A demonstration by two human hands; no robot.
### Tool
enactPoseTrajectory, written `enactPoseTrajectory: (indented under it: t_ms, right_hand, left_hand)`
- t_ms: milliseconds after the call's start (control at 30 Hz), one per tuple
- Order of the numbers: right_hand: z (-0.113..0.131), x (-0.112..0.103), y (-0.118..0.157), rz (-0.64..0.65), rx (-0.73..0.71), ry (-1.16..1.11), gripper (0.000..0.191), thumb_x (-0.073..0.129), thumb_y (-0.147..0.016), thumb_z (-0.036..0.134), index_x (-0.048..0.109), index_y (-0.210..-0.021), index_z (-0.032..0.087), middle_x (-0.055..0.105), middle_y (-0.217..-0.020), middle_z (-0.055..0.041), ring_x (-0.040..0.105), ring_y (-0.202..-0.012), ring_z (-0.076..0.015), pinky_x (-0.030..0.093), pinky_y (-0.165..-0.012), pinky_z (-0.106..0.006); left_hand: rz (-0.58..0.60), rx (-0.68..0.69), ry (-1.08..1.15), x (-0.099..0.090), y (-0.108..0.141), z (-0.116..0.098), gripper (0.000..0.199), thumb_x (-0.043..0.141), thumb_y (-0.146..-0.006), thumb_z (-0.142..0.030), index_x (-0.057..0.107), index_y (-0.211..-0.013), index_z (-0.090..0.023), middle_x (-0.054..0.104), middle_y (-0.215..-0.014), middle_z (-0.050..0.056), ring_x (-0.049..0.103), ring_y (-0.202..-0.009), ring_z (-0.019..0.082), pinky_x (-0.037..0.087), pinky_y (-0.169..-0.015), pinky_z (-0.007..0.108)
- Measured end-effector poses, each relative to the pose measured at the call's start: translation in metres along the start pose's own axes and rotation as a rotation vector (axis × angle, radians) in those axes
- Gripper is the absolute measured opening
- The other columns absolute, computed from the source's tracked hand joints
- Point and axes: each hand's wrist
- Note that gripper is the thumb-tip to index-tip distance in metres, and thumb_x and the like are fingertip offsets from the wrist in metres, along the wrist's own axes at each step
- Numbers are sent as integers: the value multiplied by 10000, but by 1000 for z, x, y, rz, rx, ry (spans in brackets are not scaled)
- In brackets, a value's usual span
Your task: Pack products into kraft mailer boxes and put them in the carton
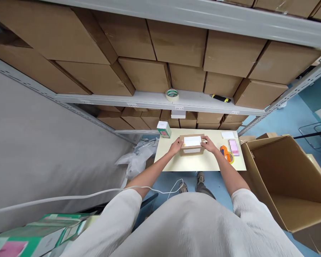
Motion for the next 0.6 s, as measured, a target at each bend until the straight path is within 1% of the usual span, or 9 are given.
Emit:
enactPoseTrajectory:
  t_ms: [100,167,300,367,467,600]
  right_hand:
    - [-5,-3,8,19,10,-8,621,850,-721,532,602,-1249,321,592,-1435,-68,648,-996,-221,618,-743,-369]
    - [-7,-7,11,19,13,-10,603,859,-722,515,597,-1228,319,559,-1479,-74,656,-1020,-228,619,-734,-364]
    - [-8,-11,6,41,33,21,578,852,-727,496,592,-1213,320,583,-1447,-70,665,-1028,-240,632,-740,-389]
    - [-11,-10,0,9,-15,56,552,828,-733,466,590,-1206,310,610,-1410,-68,658,-1068,-254,634,-805,-417]
    - [-20,-4,-9,-69,-79,139,480,775,-743,407,585,-1169,294,636,-1371,-68,634,-1142,-271,603,-955,-462]
    - [-38,6,-12,-69,-86,183,431,710,-754,374,571,-1152,286,650,-1327,-64,623,-1182,-271,546,-1077,-492]
  left_hand:
    - [36,33,20,4,2,6,703,547,-1007,-688,556,-1557,-251,789,-1318,127,720,-1261,342,531,-1064,424]
    - [35,70,42,5,2,9,685,560,-1000,-683,579,-1534,-253,792,-1302,129,731,-1239,344,533,-1066,440]
    - [36,82,82,6,0,8,675,581,-991,-677,584,-1530,-270,787,-1313,125,726,-1239,350,528,-1090,479]
    - [30,96,111,7,-3,6,687,592,-990,-665,558,-1556,-276,777,-1342,118,717,-1257,342,519,-1115,486]
    - [19,80,129,11,-4,8,685,609,-998,-603,525,-1587,-262,753,-1393,126,703,-1285,340,505,-1145,490]
    - [76,6,96,19,-2,19,614,615,-1004,-530,561,-1537,-230,747,-1389,147,698,-1289,349,520,-1124,494]
Point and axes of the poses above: each hand's wrist, its own y-axis away from the middle knuckle, its own x-axis out of the palm, z = x × y
